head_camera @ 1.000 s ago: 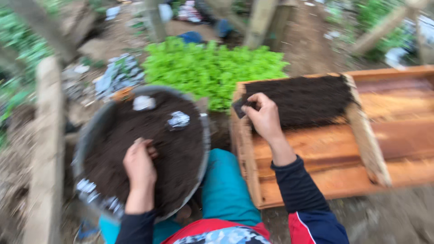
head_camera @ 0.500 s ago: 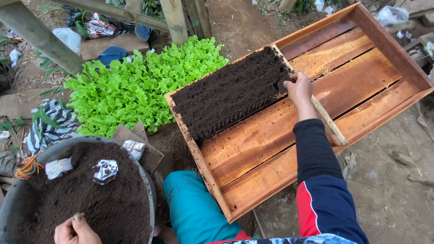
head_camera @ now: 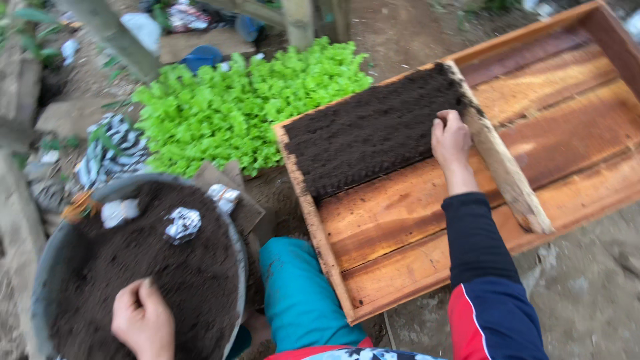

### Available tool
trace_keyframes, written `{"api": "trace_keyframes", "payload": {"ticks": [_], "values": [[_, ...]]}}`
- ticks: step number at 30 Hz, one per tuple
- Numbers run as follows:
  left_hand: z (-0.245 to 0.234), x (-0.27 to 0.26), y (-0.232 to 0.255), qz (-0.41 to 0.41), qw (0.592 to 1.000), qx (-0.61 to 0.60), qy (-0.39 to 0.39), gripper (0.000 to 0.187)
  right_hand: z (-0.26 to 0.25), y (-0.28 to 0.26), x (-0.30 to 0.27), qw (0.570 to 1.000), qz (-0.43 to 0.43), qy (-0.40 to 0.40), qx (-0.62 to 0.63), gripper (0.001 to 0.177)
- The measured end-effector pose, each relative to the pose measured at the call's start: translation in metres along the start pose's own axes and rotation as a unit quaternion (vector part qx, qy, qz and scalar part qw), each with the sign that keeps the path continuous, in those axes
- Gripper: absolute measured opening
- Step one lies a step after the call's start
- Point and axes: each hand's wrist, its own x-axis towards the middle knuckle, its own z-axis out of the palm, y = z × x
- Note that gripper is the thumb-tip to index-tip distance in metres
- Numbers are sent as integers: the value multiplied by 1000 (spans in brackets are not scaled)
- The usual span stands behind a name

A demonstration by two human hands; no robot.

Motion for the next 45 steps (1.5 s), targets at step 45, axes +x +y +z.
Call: {"api": "trace_keyframes", "payload": {"ticks": [45], "values": [[-12,-14,30,-313,792,-505,-140,17,37,-401,-290,777,-145,-461,404,18]]}}
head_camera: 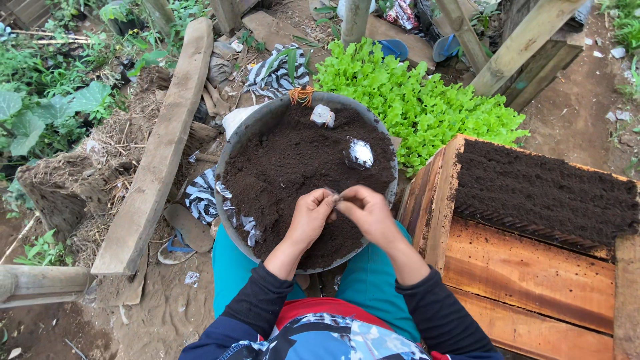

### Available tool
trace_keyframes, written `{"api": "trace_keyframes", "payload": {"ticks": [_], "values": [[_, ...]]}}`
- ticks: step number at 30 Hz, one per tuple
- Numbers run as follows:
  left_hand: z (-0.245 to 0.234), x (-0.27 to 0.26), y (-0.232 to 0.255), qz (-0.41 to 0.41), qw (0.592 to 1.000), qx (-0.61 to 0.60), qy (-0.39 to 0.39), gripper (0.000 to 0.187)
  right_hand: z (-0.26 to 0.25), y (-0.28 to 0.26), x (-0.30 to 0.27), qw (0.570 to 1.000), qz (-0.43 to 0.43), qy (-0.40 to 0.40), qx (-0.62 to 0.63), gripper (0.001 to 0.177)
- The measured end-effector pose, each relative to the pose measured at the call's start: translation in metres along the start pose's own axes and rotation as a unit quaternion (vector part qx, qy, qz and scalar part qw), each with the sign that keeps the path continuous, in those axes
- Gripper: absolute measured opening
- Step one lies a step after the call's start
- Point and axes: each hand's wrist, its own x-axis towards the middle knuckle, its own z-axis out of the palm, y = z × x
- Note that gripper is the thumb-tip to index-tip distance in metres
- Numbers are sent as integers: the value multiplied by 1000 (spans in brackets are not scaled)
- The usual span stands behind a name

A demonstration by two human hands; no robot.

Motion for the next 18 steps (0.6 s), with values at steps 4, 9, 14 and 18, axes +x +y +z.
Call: {"api": "trace_keyframes", "payload": {"ticks": [4,9,14,18], "values": [[4,-1,9,-45,997,-50,25,29,-1,-8,-1,998,-10,26,52,6],[-8,6,-7,-155,969,-191,30,13,-4,-4,0,993,-63,-13,-98,22],[-14,-3,25,35,988,142,39,30,6,-3,8,989,7,-18,-148,16],[-27,-4,61,126,970,167,125,19,12,6,40,967,38,-27,-250,33]]}}
